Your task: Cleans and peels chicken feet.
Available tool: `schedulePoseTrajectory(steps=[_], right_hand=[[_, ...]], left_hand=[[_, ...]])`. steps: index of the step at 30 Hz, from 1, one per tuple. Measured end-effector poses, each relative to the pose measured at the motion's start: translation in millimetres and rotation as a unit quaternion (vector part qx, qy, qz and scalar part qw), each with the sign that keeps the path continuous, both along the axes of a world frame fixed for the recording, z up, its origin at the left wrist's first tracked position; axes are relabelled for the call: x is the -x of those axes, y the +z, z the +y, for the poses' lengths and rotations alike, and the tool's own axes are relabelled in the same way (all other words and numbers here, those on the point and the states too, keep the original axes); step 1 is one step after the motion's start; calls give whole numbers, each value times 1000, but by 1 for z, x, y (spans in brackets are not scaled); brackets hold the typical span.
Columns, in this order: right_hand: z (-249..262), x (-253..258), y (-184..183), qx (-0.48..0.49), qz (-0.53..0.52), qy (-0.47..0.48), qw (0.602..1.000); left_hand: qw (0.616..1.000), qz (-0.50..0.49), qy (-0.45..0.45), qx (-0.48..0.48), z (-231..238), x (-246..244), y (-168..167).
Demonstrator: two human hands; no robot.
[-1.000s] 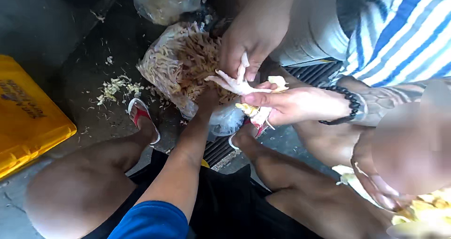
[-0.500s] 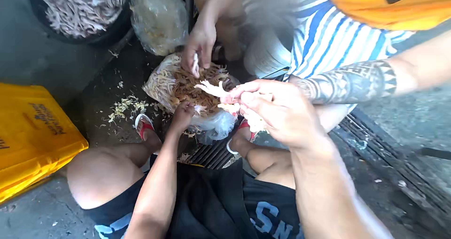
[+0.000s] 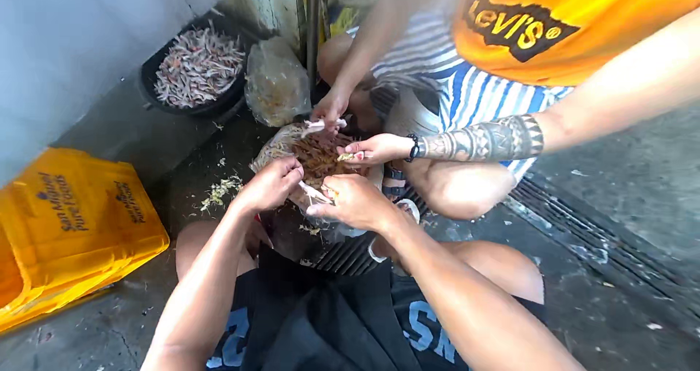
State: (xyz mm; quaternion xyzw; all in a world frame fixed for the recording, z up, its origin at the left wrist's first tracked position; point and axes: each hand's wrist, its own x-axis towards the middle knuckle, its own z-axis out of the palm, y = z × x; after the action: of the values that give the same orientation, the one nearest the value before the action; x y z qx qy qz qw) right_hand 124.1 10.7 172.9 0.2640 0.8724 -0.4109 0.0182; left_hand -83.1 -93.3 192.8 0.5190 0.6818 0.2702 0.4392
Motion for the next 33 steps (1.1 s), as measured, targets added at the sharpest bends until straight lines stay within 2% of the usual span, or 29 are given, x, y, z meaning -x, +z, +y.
schedulePoseTrajectory(steps=[6, 11, 16, 20, 23, 26, 29, 31, 33], right_hand=[[-10, 11, -20, -54, 29, 55, 997], [-15, 19, -27, -24, 61, 57, 996], [-16, 20, -26, -44, 104, 11, 994], [-26, 22, -18, -123, 136, -10, 983], [-32, 17, -12, -152, 177, -22, 972], [-32, 10, -8, -125, 202, -41, 971], [-28, 9, -10, -84, 218, -122, 965], [-24, 10, -7, -35, 190, -169, 966], [-19, 11, -4, 39, 150, -177, 972]], left_hand=[[998, 53, -14, 31, 2, -11, -15], [997, 62, 2, 34, 8, -6, -31], [994, 17, 94, 49, 14, -4, -29], [988, 3, 137, 68, 19, -5, -31], [979, 14, 187, 81, 26, 11, -37], [978, -16, 207, 37, 27, 32, -32], [982, -45, 182, 1, 21, 31, -23], [983, -55, 178, 6, 19, 24, -23], [982, -62, 175, 15, 19, 19, -21]])
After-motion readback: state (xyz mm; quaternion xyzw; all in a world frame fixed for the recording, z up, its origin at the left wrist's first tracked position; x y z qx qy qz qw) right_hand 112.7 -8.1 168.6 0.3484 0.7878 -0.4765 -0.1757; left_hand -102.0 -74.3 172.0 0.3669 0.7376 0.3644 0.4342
